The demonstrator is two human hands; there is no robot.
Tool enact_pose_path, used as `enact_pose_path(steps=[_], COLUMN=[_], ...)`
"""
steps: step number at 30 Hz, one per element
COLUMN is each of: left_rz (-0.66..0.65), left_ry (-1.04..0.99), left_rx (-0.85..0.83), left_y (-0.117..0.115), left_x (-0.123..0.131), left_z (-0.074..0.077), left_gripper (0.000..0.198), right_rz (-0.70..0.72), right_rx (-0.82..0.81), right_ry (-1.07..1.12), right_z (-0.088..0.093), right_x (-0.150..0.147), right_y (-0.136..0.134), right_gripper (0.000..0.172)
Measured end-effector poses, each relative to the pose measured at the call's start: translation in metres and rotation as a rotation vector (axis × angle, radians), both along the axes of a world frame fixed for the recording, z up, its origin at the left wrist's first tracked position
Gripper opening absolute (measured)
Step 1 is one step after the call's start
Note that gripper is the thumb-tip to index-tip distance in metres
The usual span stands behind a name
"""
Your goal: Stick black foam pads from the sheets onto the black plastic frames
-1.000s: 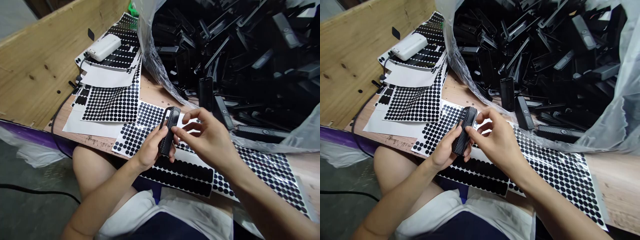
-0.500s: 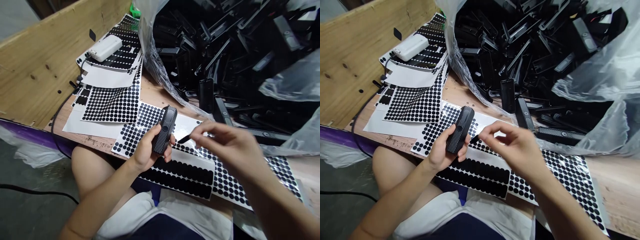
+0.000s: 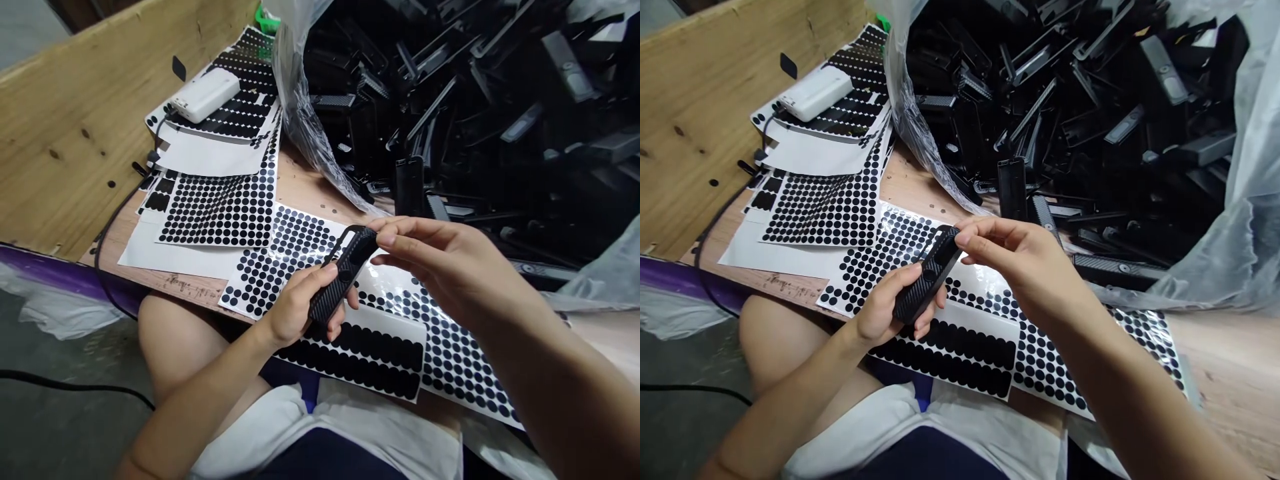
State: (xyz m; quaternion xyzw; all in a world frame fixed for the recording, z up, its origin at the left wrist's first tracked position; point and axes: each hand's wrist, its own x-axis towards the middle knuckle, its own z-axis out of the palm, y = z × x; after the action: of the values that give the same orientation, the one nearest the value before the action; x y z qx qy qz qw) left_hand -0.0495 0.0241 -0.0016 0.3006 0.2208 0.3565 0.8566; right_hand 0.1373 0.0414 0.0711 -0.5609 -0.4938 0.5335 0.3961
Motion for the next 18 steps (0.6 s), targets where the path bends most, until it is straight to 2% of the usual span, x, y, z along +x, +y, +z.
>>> enact_pose_path(steps=[18], left_rz=[0.005], left_ry=[-0.003], left_rx=[-0.005], left_y=[-0.0006], left_x=[-0.0002], left_z=[0.0014], left_gripper=[0.041], right_rz=[0.021], right_rx=[0.031], right_ry=[-0.082], right_z=[0.0004], right_x=[0.0007], right_y=[0.0022], right_gripper=[0.035])
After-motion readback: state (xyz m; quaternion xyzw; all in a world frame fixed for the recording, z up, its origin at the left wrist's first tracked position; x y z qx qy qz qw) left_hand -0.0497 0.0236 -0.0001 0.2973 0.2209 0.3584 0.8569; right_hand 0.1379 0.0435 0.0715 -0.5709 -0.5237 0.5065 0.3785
